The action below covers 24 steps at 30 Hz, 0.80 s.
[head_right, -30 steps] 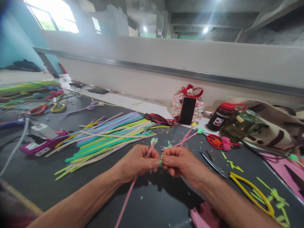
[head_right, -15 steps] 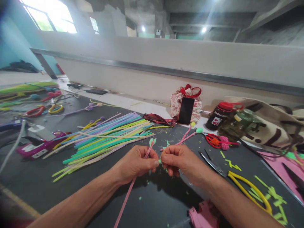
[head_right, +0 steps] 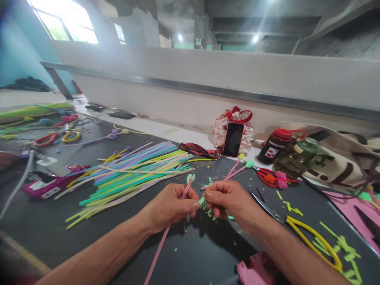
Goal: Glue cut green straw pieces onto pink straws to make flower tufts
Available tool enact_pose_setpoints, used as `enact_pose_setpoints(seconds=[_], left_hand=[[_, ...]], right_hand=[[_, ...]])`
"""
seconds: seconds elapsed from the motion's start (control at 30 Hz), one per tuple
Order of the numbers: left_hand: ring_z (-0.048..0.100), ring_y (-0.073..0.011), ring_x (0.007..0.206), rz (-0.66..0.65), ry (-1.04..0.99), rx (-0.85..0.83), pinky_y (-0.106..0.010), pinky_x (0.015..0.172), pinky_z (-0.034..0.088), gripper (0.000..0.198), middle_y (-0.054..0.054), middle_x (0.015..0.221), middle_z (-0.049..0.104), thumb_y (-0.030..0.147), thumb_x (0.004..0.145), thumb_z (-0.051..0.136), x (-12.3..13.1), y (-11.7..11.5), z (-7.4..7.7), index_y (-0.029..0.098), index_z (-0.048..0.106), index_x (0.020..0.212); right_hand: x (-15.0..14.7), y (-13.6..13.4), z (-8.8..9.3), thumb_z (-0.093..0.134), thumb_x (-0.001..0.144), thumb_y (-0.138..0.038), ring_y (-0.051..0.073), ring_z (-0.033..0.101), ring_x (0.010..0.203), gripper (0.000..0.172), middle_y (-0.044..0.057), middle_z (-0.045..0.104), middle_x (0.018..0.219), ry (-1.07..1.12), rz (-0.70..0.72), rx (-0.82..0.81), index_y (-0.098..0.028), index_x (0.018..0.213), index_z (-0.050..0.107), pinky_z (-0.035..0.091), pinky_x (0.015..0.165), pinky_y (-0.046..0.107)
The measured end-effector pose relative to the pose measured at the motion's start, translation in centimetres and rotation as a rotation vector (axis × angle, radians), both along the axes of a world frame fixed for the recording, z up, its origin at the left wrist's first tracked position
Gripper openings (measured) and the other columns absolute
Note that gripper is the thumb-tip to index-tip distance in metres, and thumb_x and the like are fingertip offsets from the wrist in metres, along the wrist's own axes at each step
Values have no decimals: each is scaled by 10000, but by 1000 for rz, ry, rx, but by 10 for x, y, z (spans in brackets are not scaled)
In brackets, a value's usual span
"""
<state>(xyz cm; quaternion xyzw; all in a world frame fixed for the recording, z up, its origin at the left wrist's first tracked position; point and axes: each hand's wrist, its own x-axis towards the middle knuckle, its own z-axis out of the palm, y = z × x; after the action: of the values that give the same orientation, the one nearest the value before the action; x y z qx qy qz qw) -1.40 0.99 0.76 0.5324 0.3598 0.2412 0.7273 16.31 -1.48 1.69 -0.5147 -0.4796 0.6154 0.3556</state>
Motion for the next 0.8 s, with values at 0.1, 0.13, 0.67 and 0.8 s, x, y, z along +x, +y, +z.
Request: enact_pose_setpoints(seconds=[0.1,0.13,0.67,0.8], left_hand=[[255,-8,307,8,-63,-43,-181,335,129,113,46,459,511,227,636,606,-1,2,-1,138,551,594],[252,-5,305,12,-75,-55,-179,333,130,114,44,469,518,230,640,607,-1,3,-1,137,552,603],[255,-4,293,-28,-42,-108,-171,319,121,93,43,438,509,185,622,600,2,2,-8,131,537,580],[252,1,303,-14,-37,-108,-162,319,108,114,41,475,520,210,634,622,1,4,-11,129,543,624]], right_hand=[[5,-1,1,668,685,-397,35,399,356,286,-71,494,472,1,-77,23,-169,613,510,226,360,176],[6,-2,0,655,694,-408,34,389,353,299,-74,484,471,-6,-86,26,-172,608,493,214,356,176],[14,-13,-11,466,820,-350,85,438,454,250,-55,471,507,-583,39,318,-189,628,473,335,446,197],[30,-30,5,488,804,-308,113,516,562,133,-29,570,655,-826,-70,451,-209,851,562,394,517,212]])
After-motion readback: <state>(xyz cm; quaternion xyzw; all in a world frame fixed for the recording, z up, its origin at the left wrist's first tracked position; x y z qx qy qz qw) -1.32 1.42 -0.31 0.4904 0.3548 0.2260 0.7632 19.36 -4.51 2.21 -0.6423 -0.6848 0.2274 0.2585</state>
